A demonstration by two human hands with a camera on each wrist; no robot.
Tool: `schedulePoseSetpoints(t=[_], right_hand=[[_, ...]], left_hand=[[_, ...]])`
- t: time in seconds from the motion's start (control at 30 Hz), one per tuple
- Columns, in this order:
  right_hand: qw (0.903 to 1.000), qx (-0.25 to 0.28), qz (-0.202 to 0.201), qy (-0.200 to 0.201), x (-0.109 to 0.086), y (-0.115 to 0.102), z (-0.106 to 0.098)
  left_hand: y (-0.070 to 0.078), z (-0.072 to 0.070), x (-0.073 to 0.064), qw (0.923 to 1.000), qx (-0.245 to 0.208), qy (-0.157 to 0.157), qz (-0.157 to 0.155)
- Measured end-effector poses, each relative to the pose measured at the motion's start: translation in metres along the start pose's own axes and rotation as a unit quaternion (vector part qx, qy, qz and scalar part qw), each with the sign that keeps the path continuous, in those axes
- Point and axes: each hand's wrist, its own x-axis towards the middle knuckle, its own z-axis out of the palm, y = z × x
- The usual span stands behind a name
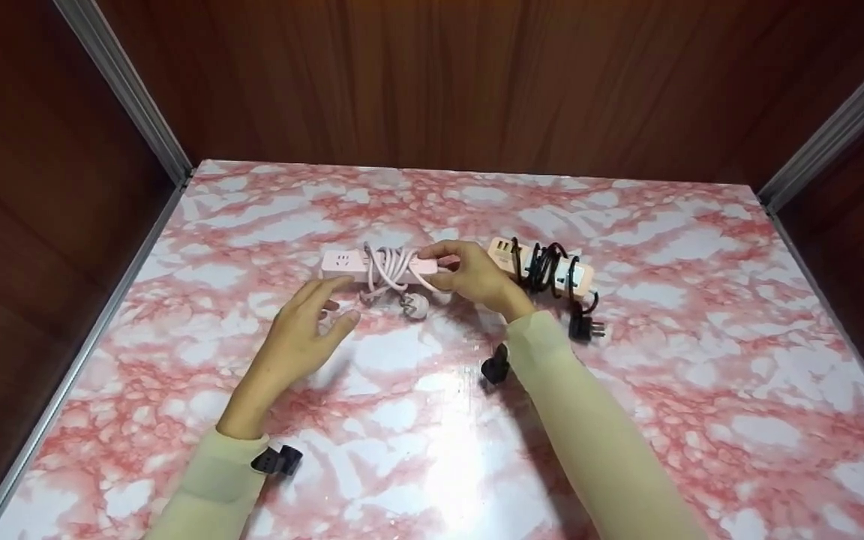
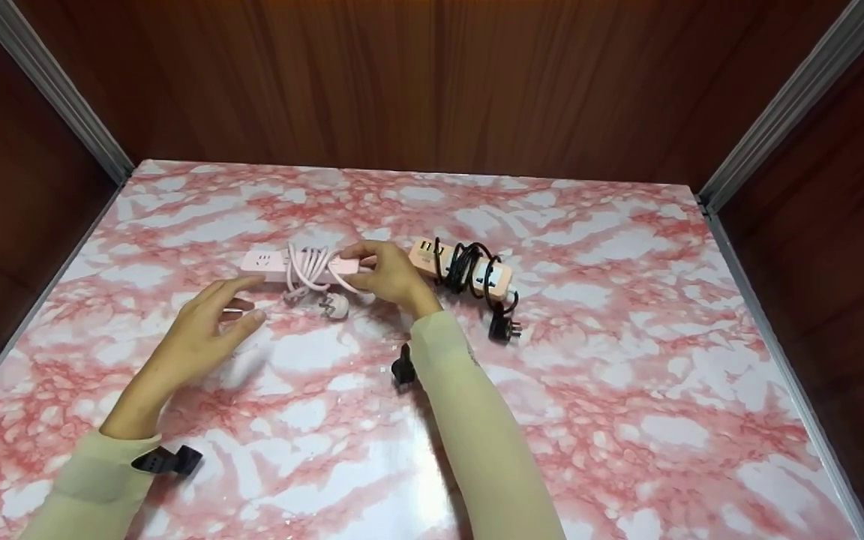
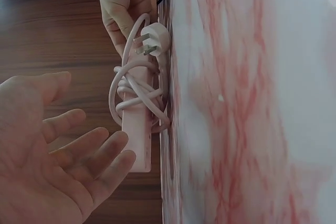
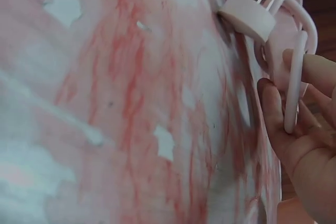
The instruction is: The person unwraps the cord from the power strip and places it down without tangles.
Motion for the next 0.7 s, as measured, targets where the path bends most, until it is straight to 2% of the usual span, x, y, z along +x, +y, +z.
schedulePoseSetpoints(t=[0.27, 0.53, 0.7], right_hand=[[0.9963, 0.086, 0.004, 0.006, 0.005, -0.003, 0.005], [0.9968, 0.079, -0.009, 0.007, 0.009, -0.003, 0.01], [0.9953, 0.093, -0.006, 0.028, 0.011, -0.001, 0.012]], left_hand=[[0.002, 0.002, -0.001, 1.0, 0.0, -0.001, 0.0], [0.001, 0.004, -0.003, 0.9999, -0.003, 0.004, 0.01], [0.004, 0.004, -0.002, 1.0, -0.002, -0.002, 0.0]])
